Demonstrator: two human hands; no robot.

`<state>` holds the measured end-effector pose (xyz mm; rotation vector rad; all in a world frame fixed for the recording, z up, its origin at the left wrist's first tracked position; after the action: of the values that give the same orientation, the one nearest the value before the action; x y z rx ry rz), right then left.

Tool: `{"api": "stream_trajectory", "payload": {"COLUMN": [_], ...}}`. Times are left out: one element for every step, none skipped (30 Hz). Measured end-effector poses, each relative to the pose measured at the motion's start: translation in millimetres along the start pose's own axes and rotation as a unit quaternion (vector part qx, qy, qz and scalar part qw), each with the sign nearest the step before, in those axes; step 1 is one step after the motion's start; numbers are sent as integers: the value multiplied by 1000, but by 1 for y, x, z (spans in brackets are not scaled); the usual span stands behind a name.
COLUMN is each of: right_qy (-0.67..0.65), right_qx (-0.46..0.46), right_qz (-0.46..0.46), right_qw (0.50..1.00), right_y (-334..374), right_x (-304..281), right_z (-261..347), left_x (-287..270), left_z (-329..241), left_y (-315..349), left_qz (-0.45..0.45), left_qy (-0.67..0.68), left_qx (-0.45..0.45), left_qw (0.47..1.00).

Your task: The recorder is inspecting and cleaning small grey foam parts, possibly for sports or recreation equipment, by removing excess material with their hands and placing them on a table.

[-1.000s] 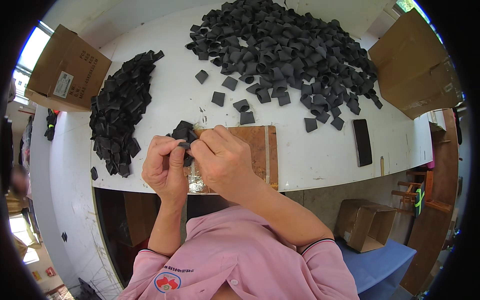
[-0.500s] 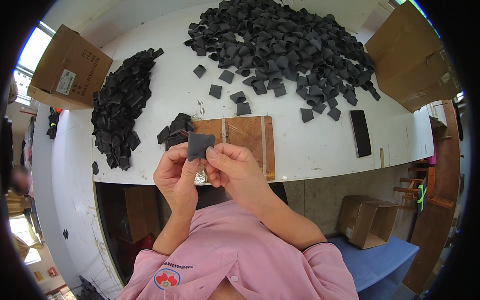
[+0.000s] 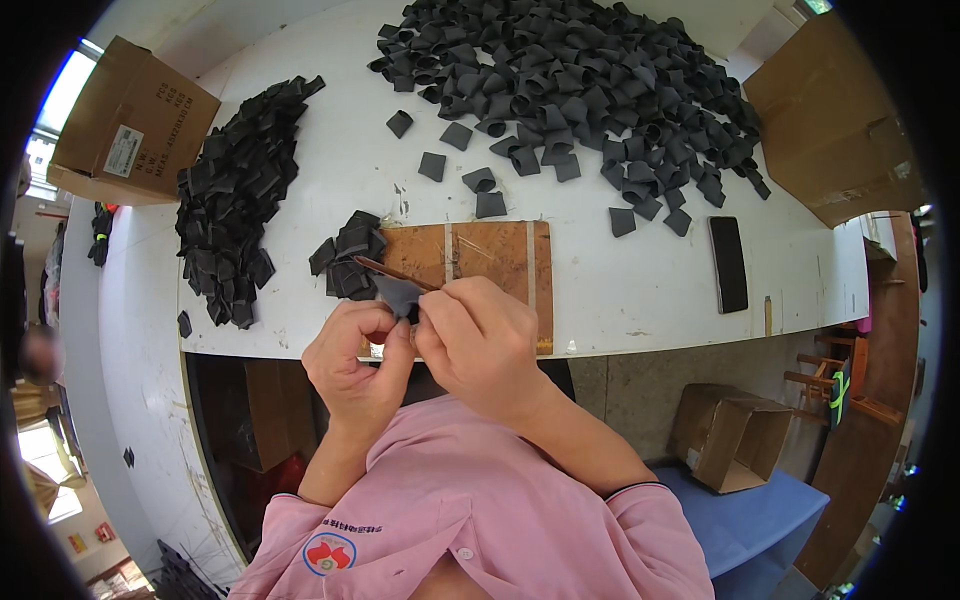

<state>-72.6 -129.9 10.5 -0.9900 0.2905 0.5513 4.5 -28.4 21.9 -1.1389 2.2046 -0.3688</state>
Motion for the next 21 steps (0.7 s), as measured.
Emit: {"api": "stream_trajectory", "payload": {"right_qy": [-3,73,149,187,181,108,33,41,49,14,-18,-31,-42,-47,-12,24,28,16,4,-71,-110], "right_qx": [-1,-34,-68,-48,-51,28,107,103,99,149,200,238,274,272,289,306,303,318,332,345,384], "right_qz": [3,-25,-53,-39,-35,-60,-83,-81,-81,-88,-95,-86,-77,-76,-51,-26,-27,-32,-34,16,78], "right_qw": [1000,996,985,980,982,992,990,990,991,985,975,967,958,958,956,951,952,948,943,936,914], "right_y": [-1,-2,-3,-5,-6,-9,-11,-18,-28,-36,-47,-62,-75,-85,-90,-90,-83,-69,-53,-34,-15], "right_x": [3,5,7,9,8,6,2,-1,-6,-8,-10,-12,-15,-16,-17,-15,-12,-10,-11,-7,1], "right_z": [-2,-3,-6,-19,-24,-30,-39,-42,-47,-58,-71,-85,-102,-123,-147,-159,-159,-151,-142,-127,-109], "left_x": [3,7,9,12,11,10,11,4,-6,-17,-29,-42,-49,-55,-58,-57,-57,-61,-63,-62,-64], "left_z": [1,1,0,0,1,4,7,19,31,55,78,104,124,150,173,197,209,217,219,220,226], "left_y": [2,5,9,15,17,19,20,20,16,15,6,-1,-8,-8,-5,-2,-5,-5,-3,-2,1], "left_qz": [-3,-32,-61,-57,-61,-49,-38,-82,-115,-165,-192,-188,-170,-142,-143,-76,-10,-11,18,48,52], "left_qy": [-2,-34,-67,-65,-69,-40,-14,0,5,8,-40,-94,-101,-136,-135,-215,-290,-285,-295,-302,-294], "left_qx": [-3,45,93,105,101,75,49,10,-87,-163,-189,-181,-217,-229,-227,-245,-260,-259,-254,-246,-242], "left_qw": [1000,998,992,991,991,995,998,997,990,973,962,961,956,953,954,942,921,923,921,920,923]}}
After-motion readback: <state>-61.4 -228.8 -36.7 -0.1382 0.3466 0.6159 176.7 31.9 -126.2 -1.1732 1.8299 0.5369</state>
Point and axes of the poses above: each hand's wrist, its own y-axis away from the middle knuckle, its own x-axis out of the palm, z = x × y, the point moved 2 cm from there along -y, towards the middle knuckle, and after that the axes turned 4 degrees about y, right-handed, at the moved point
